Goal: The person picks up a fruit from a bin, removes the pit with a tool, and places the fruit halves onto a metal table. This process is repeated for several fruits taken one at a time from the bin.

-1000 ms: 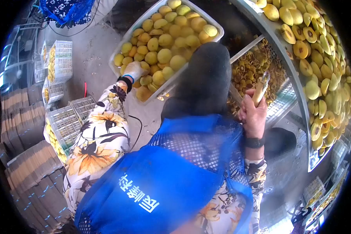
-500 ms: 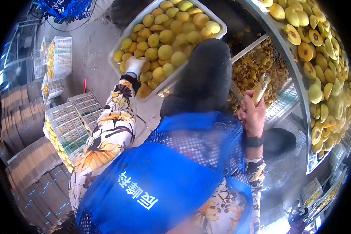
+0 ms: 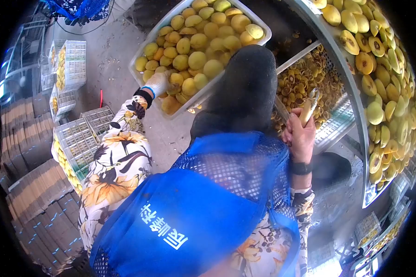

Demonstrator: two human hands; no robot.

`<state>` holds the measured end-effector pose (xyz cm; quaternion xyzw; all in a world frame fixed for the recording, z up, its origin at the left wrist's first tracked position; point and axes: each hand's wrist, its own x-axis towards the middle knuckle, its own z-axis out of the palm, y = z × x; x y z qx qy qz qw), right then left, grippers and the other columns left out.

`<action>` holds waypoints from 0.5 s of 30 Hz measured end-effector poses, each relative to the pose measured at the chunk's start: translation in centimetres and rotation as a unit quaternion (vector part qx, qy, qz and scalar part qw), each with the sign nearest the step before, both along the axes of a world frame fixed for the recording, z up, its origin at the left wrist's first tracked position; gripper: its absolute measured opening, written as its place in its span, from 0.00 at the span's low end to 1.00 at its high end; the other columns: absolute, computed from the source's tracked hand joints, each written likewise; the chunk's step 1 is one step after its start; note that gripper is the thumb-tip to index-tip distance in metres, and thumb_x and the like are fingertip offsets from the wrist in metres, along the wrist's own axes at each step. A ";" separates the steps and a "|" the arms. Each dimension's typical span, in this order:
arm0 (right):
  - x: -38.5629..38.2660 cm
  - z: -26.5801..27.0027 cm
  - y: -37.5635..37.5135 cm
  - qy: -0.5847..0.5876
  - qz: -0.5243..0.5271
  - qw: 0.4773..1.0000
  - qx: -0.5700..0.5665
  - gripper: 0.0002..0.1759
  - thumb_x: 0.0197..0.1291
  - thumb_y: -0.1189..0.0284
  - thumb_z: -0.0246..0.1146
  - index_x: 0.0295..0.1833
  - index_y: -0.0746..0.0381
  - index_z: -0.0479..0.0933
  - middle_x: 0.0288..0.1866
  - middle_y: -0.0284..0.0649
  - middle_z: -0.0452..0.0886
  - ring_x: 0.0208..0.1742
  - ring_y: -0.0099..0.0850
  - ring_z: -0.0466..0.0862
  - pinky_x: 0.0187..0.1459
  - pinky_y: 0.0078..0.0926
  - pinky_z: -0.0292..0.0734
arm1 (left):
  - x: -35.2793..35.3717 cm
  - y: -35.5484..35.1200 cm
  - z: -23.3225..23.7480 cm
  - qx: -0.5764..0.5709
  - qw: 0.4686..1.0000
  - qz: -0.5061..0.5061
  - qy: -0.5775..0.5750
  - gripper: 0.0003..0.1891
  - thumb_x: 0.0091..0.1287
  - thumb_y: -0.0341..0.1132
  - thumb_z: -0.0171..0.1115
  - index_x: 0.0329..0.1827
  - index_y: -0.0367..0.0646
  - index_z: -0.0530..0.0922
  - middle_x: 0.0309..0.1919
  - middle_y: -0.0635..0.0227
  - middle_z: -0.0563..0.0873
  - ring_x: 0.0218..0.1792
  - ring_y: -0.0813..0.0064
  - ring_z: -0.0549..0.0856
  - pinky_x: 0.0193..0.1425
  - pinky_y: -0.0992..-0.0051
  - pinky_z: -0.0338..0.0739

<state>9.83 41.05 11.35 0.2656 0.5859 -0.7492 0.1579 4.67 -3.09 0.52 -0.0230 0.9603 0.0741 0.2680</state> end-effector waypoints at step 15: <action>-1.4 -1.1 -2.3 -0.030 0.080 0.996 0.026 0.09 0.60 0.76 0.54 0.45 0.65 0.65 0.18 0.32 0.63 0.10 0.18 0.60 0.12 0.18 0.60 | 1.3 5.0 -2.3 -0.064 0.972 0.214 0.070 0.23 0.59 0.49 0.57 0.48 0.39 0.70 0.36 0.50 0.82 0.42 0.52 0.81 0.45 0.59 0.74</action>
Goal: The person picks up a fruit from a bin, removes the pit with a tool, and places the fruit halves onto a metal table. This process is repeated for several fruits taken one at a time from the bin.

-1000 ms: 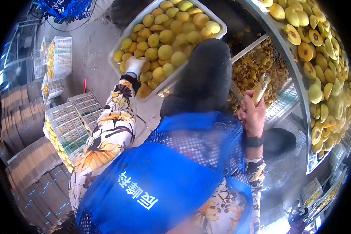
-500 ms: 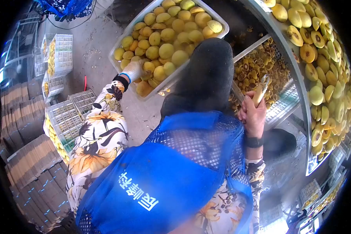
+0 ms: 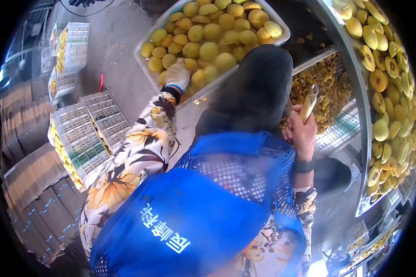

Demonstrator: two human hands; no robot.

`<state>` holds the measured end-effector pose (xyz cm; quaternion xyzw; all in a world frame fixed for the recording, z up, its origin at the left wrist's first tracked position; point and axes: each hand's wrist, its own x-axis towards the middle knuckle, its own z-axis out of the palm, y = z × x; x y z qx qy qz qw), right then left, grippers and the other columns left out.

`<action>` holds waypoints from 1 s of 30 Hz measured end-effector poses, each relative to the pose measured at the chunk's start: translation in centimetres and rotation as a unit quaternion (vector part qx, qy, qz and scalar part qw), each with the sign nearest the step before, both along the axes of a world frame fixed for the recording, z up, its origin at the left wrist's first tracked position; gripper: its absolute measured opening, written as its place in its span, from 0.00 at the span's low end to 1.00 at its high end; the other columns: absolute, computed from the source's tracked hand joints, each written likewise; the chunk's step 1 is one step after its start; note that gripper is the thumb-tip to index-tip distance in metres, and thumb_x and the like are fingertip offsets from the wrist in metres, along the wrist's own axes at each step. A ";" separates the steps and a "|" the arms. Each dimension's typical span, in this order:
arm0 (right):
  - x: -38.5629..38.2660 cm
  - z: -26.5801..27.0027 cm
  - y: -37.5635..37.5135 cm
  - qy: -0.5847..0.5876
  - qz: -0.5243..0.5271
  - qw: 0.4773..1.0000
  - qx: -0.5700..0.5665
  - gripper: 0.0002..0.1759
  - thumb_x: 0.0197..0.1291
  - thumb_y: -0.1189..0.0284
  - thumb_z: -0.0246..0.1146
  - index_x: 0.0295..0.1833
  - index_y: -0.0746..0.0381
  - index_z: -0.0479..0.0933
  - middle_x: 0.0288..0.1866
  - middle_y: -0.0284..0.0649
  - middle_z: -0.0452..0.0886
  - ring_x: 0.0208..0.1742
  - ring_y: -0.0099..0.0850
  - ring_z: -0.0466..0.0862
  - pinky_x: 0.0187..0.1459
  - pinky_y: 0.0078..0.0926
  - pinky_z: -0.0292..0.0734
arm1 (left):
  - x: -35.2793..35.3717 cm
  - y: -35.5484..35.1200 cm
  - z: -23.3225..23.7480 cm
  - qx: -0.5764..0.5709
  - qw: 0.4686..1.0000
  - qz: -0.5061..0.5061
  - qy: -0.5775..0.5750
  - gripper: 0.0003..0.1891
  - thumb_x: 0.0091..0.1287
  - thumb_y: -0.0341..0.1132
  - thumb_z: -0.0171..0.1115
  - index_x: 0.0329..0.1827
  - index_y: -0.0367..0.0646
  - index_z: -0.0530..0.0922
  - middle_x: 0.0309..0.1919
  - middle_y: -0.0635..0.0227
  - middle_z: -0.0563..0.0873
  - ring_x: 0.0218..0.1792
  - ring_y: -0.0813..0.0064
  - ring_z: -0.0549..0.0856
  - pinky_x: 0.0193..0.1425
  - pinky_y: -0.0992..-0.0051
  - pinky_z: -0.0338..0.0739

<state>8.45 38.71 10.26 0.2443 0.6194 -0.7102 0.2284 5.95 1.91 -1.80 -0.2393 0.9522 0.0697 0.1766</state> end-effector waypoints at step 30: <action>1.8 2.3 2.9 0.045 -0.116 0.992 -0.012 0.08 0.58 0.78 0.55 0.43 0.65 0.67 0.17 0.30 0.65 0.11 0.16 0.62 0.13 0.16 0.61 | -9.9 9.6 2.3 0.013 0.955 -0.284 0.081 0.11 0.62 0.34 0.50 0.46 0.49 0.75 0.41 0.59 0.81 0.43 0.58 0.82 0.41 0.59 0.77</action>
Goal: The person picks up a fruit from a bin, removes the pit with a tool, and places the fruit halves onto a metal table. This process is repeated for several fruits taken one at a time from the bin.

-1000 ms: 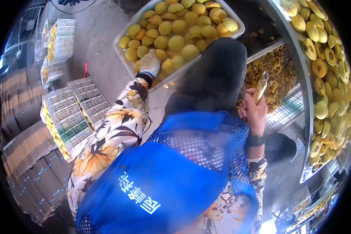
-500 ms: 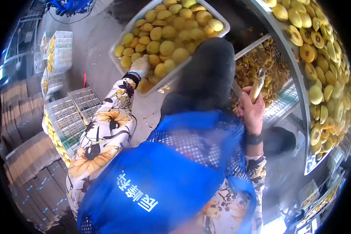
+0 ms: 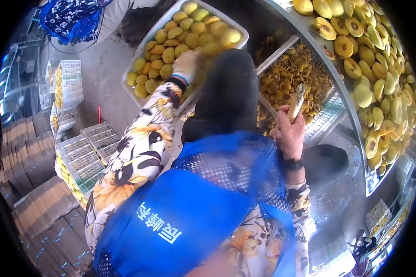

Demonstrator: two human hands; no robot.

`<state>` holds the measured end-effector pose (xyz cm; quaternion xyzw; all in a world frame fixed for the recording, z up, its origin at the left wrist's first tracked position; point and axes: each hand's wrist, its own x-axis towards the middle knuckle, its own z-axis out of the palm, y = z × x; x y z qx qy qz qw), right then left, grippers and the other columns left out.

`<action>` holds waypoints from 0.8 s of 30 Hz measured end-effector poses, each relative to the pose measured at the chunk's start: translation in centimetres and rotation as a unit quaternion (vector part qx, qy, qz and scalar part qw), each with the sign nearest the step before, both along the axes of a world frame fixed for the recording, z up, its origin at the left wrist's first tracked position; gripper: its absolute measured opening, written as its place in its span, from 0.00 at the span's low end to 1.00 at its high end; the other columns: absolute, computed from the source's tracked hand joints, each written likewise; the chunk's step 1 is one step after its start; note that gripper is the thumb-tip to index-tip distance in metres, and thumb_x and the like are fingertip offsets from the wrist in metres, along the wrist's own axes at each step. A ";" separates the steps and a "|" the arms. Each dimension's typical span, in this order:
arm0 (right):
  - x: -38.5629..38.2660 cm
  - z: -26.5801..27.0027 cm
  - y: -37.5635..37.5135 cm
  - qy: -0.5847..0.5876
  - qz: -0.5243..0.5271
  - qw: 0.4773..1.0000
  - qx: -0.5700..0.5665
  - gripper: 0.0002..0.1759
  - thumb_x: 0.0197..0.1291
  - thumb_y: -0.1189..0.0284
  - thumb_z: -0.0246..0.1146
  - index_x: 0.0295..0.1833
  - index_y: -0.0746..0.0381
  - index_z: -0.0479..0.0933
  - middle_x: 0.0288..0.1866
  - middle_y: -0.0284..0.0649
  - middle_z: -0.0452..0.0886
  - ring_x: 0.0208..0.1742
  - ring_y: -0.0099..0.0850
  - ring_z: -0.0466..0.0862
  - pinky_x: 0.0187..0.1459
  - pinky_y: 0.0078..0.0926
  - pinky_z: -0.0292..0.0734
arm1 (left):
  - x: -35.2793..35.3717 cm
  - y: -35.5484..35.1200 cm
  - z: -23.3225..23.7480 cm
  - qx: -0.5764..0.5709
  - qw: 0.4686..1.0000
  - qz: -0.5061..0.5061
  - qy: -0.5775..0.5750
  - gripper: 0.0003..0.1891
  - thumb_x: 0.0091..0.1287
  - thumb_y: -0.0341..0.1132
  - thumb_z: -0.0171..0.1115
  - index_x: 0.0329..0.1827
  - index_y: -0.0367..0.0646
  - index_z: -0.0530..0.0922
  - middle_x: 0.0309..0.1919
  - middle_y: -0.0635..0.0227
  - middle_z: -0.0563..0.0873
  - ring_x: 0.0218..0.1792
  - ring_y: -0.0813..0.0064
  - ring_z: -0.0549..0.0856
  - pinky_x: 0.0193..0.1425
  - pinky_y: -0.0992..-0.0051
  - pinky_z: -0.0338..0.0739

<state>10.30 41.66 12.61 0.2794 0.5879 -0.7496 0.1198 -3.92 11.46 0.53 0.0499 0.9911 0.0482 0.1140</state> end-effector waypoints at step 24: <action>3.7 0.0 5.8 0.146 -0.101 0.919 0.351 0.11 0.58 0.76 0.58 0.46 0.66 0.69 0.22 0.31 0.72 0.17 0.17 0.71 0.19 0.14 0.66 | 5.8 25.4 11.3 0.434 0.807 -0.371 0.148 0.12 0.50 0.28 0.60 0.39 0.41 0.77 0.38 0.60 0.81 0.42 0.58 0.79 0.45 0.66 0.74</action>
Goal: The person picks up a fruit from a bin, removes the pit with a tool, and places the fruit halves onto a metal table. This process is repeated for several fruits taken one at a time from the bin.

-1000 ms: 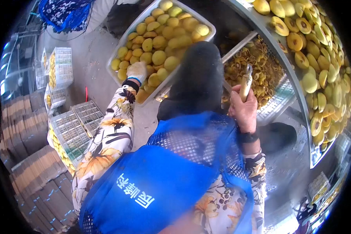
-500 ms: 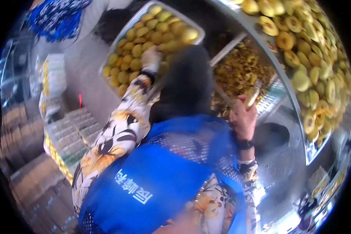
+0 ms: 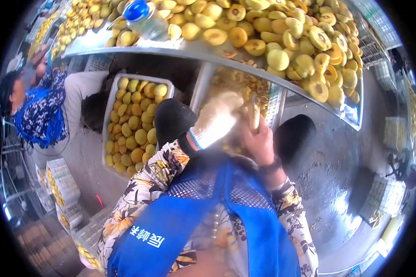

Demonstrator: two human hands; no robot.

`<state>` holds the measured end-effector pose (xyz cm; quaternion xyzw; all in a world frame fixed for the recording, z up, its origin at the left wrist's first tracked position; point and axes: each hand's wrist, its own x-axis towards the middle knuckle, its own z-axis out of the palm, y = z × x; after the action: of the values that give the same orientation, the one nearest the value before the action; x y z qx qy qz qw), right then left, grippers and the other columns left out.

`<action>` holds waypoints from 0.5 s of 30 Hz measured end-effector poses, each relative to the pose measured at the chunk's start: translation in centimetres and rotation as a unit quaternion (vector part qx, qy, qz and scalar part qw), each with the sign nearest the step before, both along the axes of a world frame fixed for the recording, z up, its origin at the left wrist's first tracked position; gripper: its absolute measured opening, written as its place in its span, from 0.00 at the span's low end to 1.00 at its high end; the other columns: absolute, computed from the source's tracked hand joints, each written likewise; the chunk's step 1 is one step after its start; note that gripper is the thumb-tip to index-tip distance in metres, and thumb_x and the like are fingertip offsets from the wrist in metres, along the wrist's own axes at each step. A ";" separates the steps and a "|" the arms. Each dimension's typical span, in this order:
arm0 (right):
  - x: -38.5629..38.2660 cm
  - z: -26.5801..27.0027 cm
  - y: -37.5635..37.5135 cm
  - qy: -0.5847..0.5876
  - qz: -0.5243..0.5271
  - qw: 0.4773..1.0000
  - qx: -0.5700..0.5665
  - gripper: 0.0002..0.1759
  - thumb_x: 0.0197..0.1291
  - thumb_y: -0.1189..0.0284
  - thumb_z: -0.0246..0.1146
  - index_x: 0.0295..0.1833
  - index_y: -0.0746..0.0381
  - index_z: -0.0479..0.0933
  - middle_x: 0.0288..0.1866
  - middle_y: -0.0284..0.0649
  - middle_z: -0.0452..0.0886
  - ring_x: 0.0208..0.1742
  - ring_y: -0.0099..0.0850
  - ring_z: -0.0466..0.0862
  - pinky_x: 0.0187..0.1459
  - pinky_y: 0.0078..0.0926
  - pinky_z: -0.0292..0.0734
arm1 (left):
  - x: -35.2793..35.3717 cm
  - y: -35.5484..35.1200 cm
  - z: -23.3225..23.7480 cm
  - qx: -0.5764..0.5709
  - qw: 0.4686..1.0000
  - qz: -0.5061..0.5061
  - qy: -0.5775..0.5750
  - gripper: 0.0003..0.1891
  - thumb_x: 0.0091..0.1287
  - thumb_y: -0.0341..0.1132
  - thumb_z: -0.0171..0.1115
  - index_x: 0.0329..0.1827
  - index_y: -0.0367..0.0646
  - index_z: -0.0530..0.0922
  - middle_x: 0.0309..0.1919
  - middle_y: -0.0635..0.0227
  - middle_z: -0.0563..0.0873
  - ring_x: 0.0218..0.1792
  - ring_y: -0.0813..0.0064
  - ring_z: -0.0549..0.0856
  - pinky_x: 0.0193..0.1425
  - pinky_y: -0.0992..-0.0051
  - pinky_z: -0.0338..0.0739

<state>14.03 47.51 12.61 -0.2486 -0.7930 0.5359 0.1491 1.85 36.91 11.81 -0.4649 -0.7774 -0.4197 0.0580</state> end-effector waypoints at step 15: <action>3.1 0.2 3.4 -0.020 -0.025 0.995 -0.095 0.12 0.57 0.76 0.58 0.48 0.63 0.71 0.24 0.30 0.76 0.18 0.14 0.69 0.20 0.12 0.65 | -17.2 13.2 2.5 -0.365 0.879 0.013 0.306 0.12 0.64 0.38 0.47 0.45 0.49 0.76 0.44 0.60 0.80 0.45 0.61 0.80 0.47 0.62 0.75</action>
<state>17.10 50.88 12.85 -0.2926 -0.7346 0.5999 0.1222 -15.31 50.10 14.29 -0.5482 -0.8249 0.0575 0.1252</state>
